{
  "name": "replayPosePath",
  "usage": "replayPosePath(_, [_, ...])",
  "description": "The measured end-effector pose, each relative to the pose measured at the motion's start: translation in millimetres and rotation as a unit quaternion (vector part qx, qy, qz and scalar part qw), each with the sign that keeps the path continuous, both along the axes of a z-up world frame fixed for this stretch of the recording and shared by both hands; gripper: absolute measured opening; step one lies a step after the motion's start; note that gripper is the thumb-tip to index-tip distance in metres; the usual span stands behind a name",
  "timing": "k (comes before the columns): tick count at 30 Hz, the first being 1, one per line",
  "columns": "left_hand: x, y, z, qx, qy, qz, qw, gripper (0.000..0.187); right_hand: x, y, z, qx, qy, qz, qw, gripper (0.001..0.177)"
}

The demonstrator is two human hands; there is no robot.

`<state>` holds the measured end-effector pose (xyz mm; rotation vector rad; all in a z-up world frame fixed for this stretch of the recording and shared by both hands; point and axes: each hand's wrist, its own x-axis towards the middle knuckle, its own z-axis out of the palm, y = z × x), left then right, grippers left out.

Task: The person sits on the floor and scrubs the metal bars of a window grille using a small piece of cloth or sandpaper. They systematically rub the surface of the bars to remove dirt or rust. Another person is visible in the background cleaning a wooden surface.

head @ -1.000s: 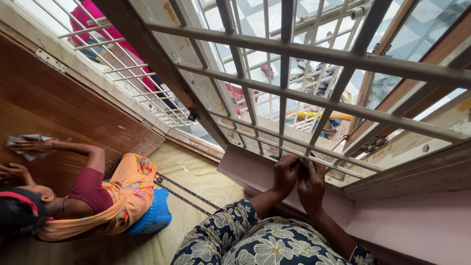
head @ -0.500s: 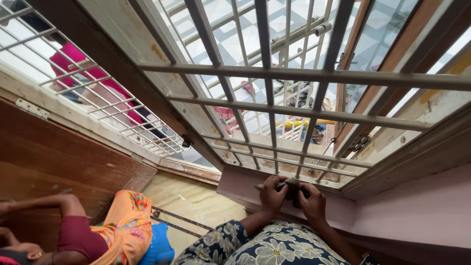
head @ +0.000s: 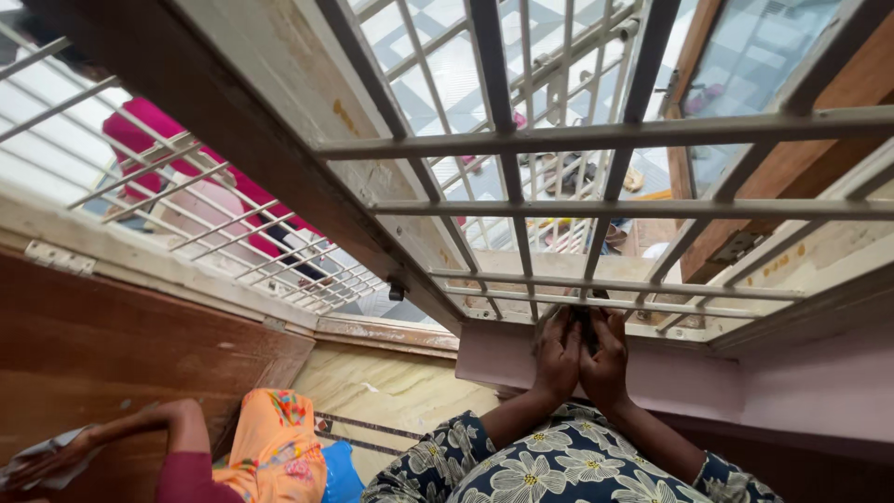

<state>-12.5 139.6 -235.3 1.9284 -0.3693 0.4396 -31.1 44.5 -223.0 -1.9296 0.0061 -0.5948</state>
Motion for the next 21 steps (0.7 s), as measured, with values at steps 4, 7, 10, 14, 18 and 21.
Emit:
replayPosePath(4, [14.3,12.8,-25.0,-0.060,0.220,-0.122,0.966,0.049,5.6,1.1,-34.3,-0.098,0.083,-0.038,0.991,0.047])
replayPosePath(7, [32.8,21.3,-52.8,0.032,0.215,-0.152,0.964,0.059,10.2,-6.8,-70.7,-0.149,0.120,-0.012,0.981,0.055])
replayPosePath(10, [34.0,29.2,-60.3,0.134,0.173,-0.181,0.959,0.067,3.0,-12.9,-106.2,-0.260,0.102,-0.006,0.960,0.058])
replayPosePath(14, [15.6,43.4,-25.7,0.243,0.083,-0.199,0.946,0.076,-5.7,-9.8,-115.2,-0.357,0.183,0.032,0.916,0.072])
replayPosePath(18, [-1.6,48.9,24.7,0.225,0.036,-0.210,0.951,0.078,-22.7,-3.9,-63.1,-0.218,0.137,0.062,0.964,0.071])
replayPosePath(21, [0.6,45.9,43.2,0.229,0.041,-0.215,0.949,0.082,-21.1,-3.5,-27.0,-0.156,0.100,0.074,0.980,0.074])
